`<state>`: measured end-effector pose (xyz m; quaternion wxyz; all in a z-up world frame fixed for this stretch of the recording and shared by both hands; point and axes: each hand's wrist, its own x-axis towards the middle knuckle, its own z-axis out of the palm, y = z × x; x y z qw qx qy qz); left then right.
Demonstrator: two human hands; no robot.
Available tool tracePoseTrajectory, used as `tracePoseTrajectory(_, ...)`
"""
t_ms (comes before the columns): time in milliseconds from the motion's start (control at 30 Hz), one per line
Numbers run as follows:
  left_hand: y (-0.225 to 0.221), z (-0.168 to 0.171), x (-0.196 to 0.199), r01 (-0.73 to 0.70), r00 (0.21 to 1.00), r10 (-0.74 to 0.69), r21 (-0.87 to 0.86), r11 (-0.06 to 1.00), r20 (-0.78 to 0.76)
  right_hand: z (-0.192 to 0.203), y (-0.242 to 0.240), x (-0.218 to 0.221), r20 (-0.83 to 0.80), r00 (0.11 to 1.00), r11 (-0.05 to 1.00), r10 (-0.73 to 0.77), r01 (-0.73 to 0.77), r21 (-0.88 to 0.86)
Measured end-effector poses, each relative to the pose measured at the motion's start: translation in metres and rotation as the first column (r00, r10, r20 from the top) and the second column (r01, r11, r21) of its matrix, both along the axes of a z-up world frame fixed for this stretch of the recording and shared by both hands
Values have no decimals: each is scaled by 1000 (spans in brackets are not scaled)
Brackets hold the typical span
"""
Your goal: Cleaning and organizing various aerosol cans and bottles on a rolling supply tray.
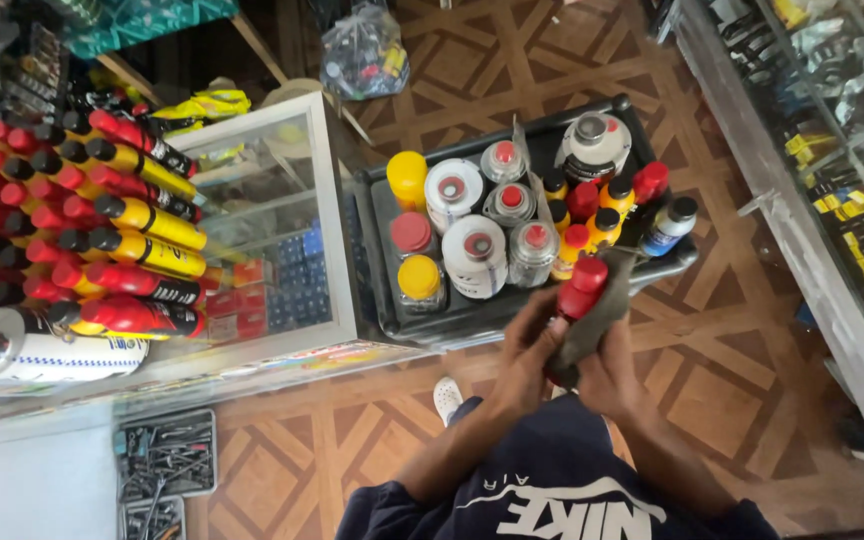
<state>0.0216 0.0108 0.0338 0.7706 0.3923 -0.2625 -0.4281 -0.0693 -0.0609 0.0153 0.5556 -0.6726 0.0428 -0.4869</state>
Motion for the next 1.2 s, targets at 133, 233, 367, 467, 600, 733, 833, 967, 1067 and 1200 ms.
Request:
tracePoseTrajectory(133,0,9,19,-144,989,145,55,988,2,26,10,1,-603,795,940,64,155,305)
tracePoseTrajectory(233,0,9,22,-114,989,109,53,992,96,22,-1,2,-482,876,976,22,86,202)
tracePoseTrajectory(367,1,11,9,26,999,-23,147,989,-22,7,-6,-8,-250,968,1000,-9,13,11)
tracePoseTrajectory(467,-7,18,6,18,949,57,232,973,-311,-59,10,-9,133,985,635,112,-174,753)
tracePoseTrajectory(600,-8,-5,23,-105,932,202,309,945,-301,-78,22,2,-517,850,995,-98,100,-25)
tracePoseTrajectory(733,1,11,20,-16,998,-1,266,964,65,-35,11,-4,-387,921,998,-46,55,12)
tracePoseTrajectory(833,6,-1,12,135,984,-153,180,974,91,-1,1,-6,-276,961,998,-17,31,48)
tracePoseTrajectory(967,8,-26,8,19,975,51,313,950,-215,46,10,13,-650,757,971,-59,194,137)
tracePoseTrajectory(1067,-4,-20,18,-102,995,95,228,968,39,-115,26,-16,-568,757,924,-323,124,-361)
tracePoseTrajectory(1200,2,-42,7,18,996,2,231,973,-87,-109,18,-13,-274,947,718,167,73,692)
